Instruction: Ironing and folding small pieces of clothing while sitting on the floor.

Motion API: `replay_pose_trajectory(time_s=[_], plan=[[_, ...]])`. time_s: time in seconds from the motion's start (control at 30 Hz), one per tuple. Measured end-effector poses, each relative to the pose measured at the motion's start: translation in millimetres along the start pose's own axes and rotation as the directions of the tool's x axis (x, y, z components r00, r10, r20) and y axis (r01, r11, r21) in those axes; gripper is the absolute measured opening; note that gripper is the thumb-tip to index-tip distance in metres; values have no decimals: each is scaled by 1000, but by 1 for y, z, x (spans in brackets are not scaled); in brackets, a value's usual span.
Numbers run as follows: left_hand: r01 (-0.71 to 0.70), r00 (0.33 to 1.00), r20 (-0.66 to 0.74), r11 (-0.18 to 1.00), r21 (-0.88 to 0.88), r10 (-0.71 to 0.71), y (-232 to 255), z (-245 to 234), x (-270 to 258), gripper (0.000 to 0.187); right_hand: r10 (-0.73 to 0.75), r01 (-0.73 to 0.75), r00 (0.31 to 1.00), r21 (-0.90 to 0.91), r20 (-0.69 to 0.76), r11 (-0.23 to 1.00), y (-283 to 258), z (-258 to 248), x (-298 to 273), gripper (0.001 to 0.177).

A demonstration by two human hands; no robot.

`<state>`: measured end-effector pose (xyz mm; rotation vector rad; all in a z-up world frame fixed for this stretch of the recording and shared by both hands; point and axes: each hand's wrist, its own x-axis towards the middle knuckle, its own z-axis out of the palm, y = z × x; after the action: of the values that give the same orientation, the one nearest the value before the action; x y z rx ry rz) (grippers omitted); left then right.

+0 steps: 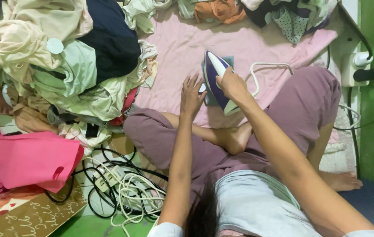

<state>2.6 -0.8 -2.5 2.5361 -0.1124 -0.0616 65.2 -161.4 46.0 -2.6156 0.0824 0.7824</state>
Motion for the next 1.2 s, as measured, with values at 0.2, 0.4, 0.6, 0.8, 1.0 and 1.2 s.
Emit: replay_pose_trajectory(time_s=[0.2,0.4,0.6,0.8,1.0,1.2], plan=[[-20,1000,9,997,78,19,1,-3,1,63,48,-42,997,105,-60,994,-12,-22,-46,55],[-2,999,38,998,67,-1,1,-8,2,54,84,-71,992,130,-95,989,-18,-32,-44,52],[-18,1000,18,996,85,16,-3,0,3,55,95,-70,983,154,-158,986,4,-37,-3,48],[-11,1000,6,998,69,10,-12,10,1,56,56,-11,986,279,-156,960,18,-38,7,48],[69,997,49,997,-38,-67,-13,7,4,52,42,-27,998,260,-55,965,6,-31,-91,48],[39,999,34,995,-95,-36,-21,16,7,51,106,-97,993,165,-47,982,-10,-13,-85,46]])
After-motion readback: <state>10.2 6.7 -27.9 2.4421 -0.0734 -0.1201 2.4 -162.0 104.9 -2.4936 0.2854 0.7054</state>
